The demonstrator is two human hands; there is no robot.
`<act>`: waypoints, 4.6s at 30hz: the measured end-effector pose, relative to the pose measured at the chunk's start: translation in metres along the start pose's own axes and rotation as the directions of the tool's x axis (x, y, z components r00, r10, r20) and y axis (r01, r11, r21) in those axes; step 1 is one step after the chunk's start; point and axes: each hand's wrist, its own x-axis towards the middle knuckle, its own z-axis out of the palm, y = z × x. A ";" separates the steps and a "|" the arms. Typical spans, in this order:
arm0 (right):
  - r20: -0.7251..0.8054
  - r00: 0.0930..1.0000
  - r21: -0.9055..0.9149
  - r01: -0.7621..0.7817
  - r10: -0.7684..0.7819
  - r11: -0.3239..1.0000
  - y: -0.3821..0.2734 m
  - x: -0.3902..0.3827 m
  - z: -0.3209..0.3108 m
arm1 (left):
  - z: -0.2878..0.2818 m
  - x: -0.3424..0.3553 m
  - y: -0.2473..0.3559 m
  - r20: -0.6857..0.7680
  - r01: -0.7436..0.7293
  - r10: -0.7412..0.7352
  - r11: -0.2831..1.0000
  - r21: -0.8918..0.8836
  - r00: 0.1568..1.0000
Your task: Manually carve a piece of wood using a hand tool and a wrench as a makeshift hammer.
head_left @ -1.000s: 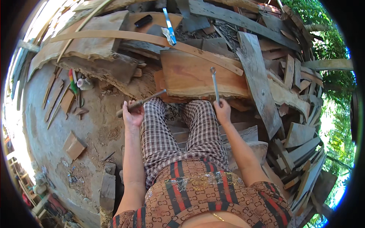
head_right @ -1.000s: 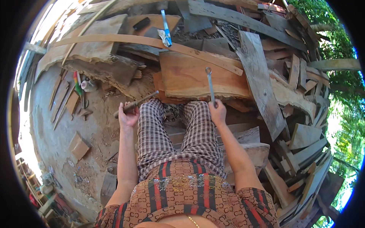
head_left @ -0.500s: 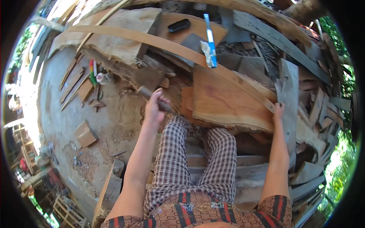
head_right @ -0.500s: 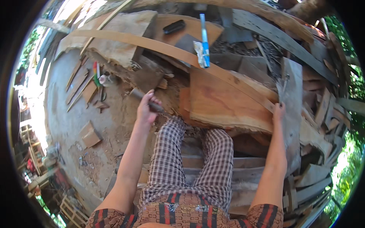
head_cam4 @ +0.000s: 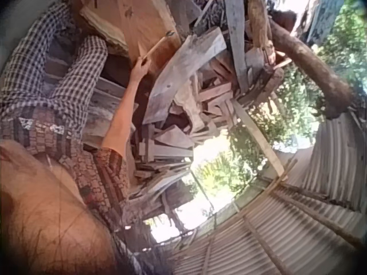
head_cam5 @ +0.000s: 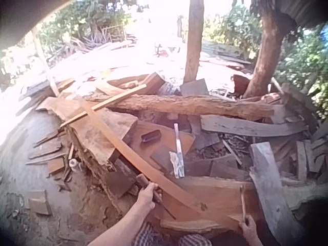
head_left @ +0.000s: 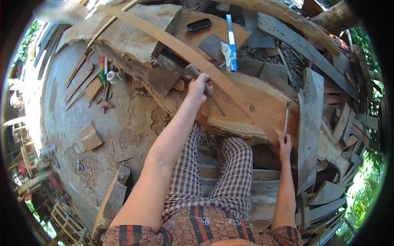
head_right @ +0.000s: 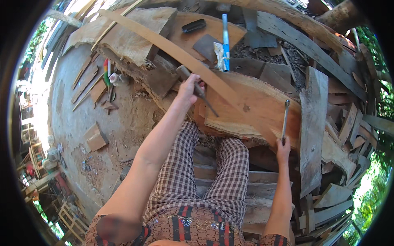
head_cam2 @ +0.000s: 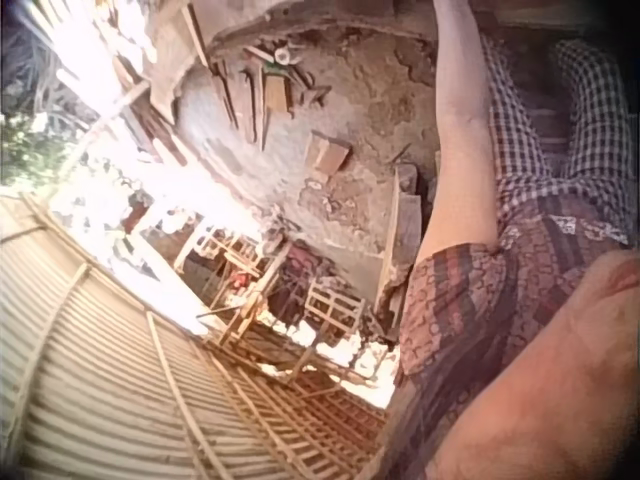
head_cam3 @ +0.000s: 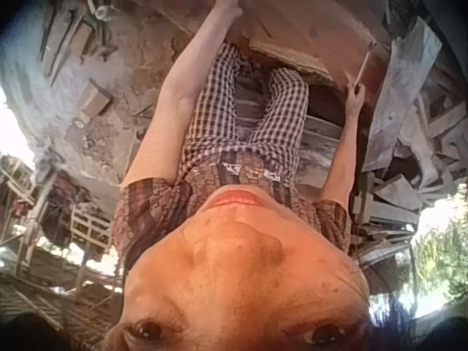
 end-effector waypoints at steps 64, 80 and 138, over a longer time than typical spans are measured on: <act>-0.159 0.760 0.540 -0.467 0.630 0.700 -0.152 -0.451 -0.041 | -0.058 -0.221 0.041 0.382 0.117 -0.081 0.990 -0.073 0.921; -0.102 0.935 0.573 -0.223 0.339 0.788 -0.149 -0.465 -0.047 | 0.057 -0.239 -0.036 0.498 0.099 -0.470 0.792 0.603 0.729; 0.107 0.970 0.580 -0.240 0.218 0.779 -0.118 -0.297 -0.008 | 0.069 -0.213 -0.029 0.357 -0.073 -0.385 0.587 0.806 0.851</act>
